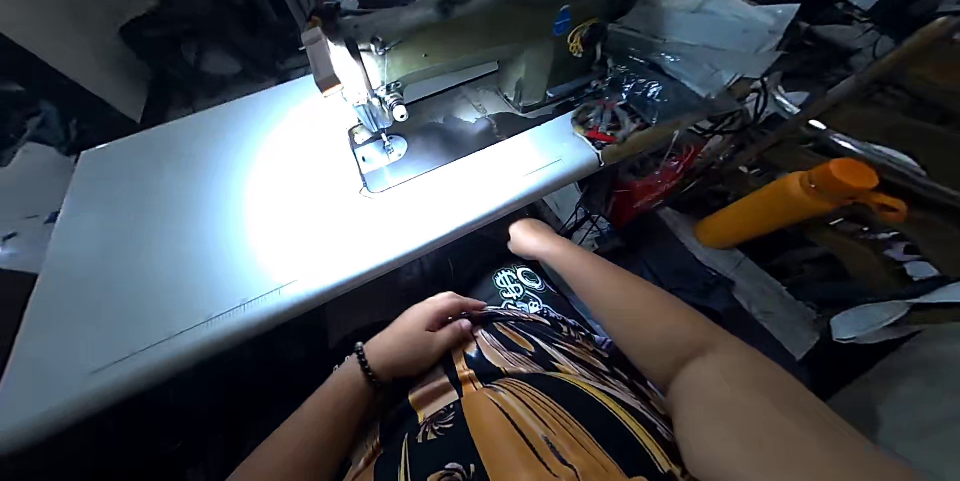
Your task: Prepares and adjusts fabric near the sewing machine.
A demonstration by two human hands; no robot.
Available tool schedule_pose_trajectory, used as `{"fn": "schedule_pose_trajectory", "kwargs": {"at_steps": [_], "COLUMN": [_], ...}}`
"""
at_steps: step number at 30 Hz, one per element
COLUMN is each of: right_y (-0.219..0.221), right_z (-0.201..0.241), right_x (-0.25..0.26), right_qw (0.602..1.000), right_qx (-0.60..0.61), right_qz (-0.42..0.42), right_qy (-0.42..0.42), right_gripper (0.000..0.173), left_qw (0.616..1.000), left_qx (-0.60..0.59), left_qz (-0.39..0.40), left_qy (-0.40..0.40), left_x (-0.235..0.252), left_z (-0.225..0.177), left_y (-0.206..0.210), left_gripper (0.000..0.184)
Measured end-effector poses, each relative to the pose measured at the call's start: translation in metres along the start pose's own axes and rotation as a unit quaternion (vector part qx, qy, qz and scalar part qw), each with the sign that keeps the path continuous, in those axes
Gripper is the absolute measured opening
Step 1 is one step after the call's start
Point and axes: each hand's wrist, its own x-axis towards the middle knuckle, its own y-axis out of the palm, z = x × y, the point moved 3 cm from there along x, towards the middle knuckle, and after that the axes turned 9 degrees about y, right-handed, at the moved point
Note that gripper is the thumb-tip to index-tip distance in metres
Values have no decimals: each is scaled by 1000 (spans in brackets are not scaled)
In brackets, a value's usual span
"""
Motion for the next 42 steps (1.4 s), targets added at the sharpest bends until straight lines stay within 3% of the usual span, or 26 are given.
{"fn": "schedule_pose_trajectory", "kwargs": {"at_steps": [2,4,6,8,10,11,13,15,17,20,22,27,29,32,35,37,38,40,42], "right_y": [-24,-41,-55,-74,-109,-126,-151,-164,-166,-171,-176,-183,-184,-184,-187,-191,-191,-192,-192], "right_z": [4,19,38,48,36,22,-14,-43,-60,-63,-63,-83,-88,-96,-110,-101,-98,-98,-99], "right_x": [-37,-87,-123,-127,-100,-78,-28,16,42,54,54,55,53,61,77,68,66,66,64], "right_qw": [978,913,849,832,863,879,896,920,931,933,935,930,930,932,930,930,929,926,927], "right_qx": [135,291,285,195,169,155,93,13,-36,-56,-50,-39,-36,-46,-49,-53,-58,-59,-36], "right_qz": [-35,-89,-139,-168,-230,-293,-404,-392,-345,-336,-337,-364,-364,-354,-355,-352,-353,-362,-367], "right_qy": [-156,-273,-423,-491,-417,-343,-155,24,111,118,94,40,26,59,77,88,95,91,74], "right_gripper": [26,18,13,21,28,30,31,40,53,53,52,43,43,48,50,43,41,39,38], "left_qw": [998,995,987,968,948,939,931,935,925,900,853,756,794,864,881,886,890,888,869], "left_qx": [-3,-68,-160,-213,-262,-271,-226,-84,-13,-100,-218,-461,-415,-205,-86,-28,1,-11,-109], "left_qz": [60,77,-33,-130,-157,-181,-257,-326,-366,-422,-472,-455,-435,-459,-464,-458,-447,-443,-465], "left_qy": [18,13,-3,19,90,110,129,115,97,51,49,94,88,37,25,64,92,123,129], "left_x": [14,28,39,46,53,54,47,30,12,-13,-20,-22,-19,-24,-34,-35,-35,-33,-34], "left_z": [-15,-26,-35,-40,-32,-27,-24,-30,-30,-21,-11,19,25,21,14,8,6,6,10], "left_y": [5,9,14,16,14,9,-14,-51,-89,-120,-120,-99,-93,-93,-96,-97,-98,-97,-92], "left_gripper": [42,47,45,55,74,74,58,44,36,29,25,22,24,11,18,17,26,38,36]}}
